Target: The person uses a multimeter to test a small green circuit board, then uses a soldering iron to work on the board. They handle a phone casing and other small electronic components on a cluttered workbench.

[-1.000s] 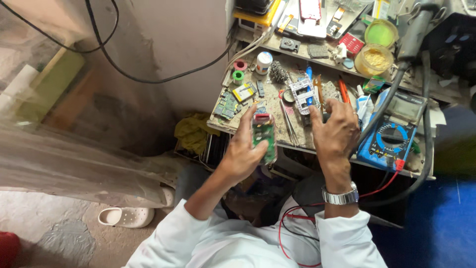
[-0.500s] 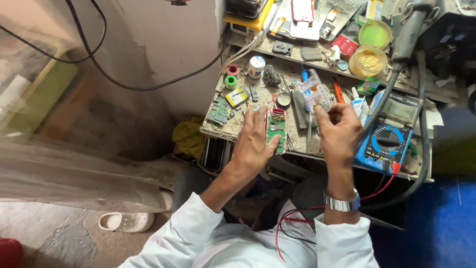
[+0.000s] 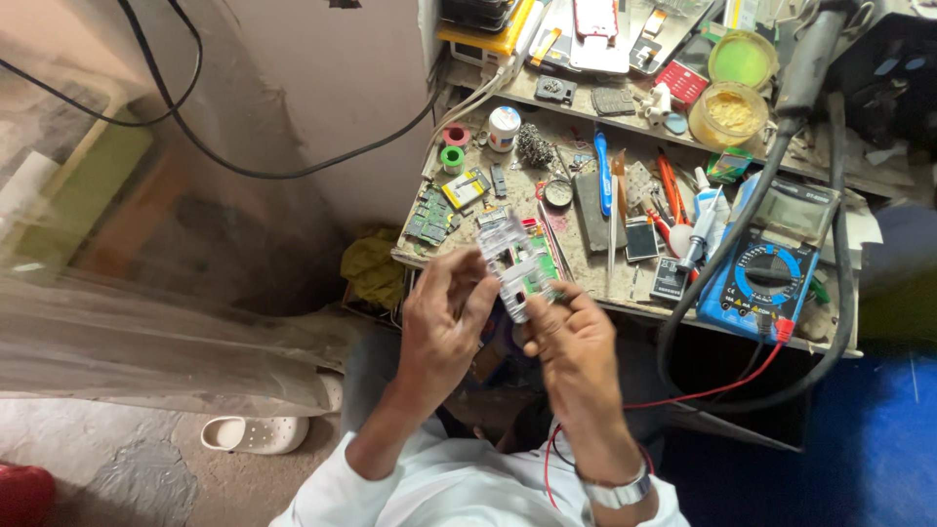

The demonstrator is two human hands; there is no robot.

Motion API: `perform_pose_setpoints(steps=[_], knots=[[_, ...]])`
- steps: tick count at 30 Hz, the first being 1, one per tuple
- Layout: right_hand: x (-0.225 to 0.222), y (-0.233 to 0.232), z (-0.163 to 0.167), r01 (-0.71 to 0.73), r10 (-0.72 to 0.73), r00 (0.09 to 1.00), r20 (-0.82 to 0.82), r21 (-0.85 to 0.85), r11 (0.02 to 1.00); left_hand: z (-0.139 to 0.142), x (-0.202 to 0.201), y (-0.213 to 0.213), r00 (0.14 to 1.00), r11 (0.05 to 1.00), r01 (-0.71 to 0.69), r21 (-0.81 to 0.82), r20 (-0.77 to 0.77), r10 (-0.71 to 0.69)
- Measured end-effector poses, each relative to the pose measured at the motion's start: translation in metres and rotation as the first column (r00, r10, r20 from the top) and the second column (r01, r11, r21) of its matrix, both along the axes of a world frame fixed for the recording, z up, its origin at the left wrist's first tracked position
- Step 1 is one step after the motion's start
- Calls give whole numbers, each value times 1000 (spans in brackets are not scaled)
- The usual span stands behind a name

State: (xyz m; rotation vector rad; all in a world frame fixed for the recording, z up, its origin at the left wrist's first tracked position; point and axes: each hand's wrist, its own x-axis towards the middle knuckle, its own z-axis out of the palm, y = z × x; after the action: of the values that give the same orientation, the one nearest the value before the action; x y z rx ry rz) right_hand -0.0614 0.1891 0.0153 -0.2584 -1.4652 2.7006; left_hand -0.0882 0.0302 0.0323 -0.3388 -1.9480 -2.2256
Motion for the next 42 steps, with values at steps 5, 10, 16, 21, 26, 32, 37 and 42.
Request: perform_pose_setpoints(steps=[5, 10, 16, 21, 26, 32, 37, 42], knots=[[13, -21, -15, -67, 67, 997, 29, 3, 998, -16, 9, -8, 951, 900, 240, 365, 99, -294], [20, -25, -21, -21, 23, 1000, -9, 200, 980, -20, 10, -11, 939, 895, 201, 398, 181, -291], [25, -15, -15, 69, -30, 994, -103, 405, 912, -19, 13, -8, 969, 939, 125, 322, 162, -185], [25, -11, -13, 38, 11, 996, -93, 509, 860, -17, 15, -10, 942, 893, 135, 428, 225, -250], [29, -9, -7, 39, 43, 990, -136, 545, 838, -17, 16, -15, 921, 901, 139, 412, 281, -270], [35, -8, 10, 38, 199, 943, -266, 680, 732, -24, 19, -14, 921, 909, 115, 401, 300, -249], [33, -7, 8, -99, 191, 977, -96, 587, 803, -26, 28, -14, 970, 978, 56, 200, 223, -101], [31, -4, -4, -156, 207, 978, -3, 644, 749, -23, 41, -15, 983, 998, 51, 34, 178, -56]])
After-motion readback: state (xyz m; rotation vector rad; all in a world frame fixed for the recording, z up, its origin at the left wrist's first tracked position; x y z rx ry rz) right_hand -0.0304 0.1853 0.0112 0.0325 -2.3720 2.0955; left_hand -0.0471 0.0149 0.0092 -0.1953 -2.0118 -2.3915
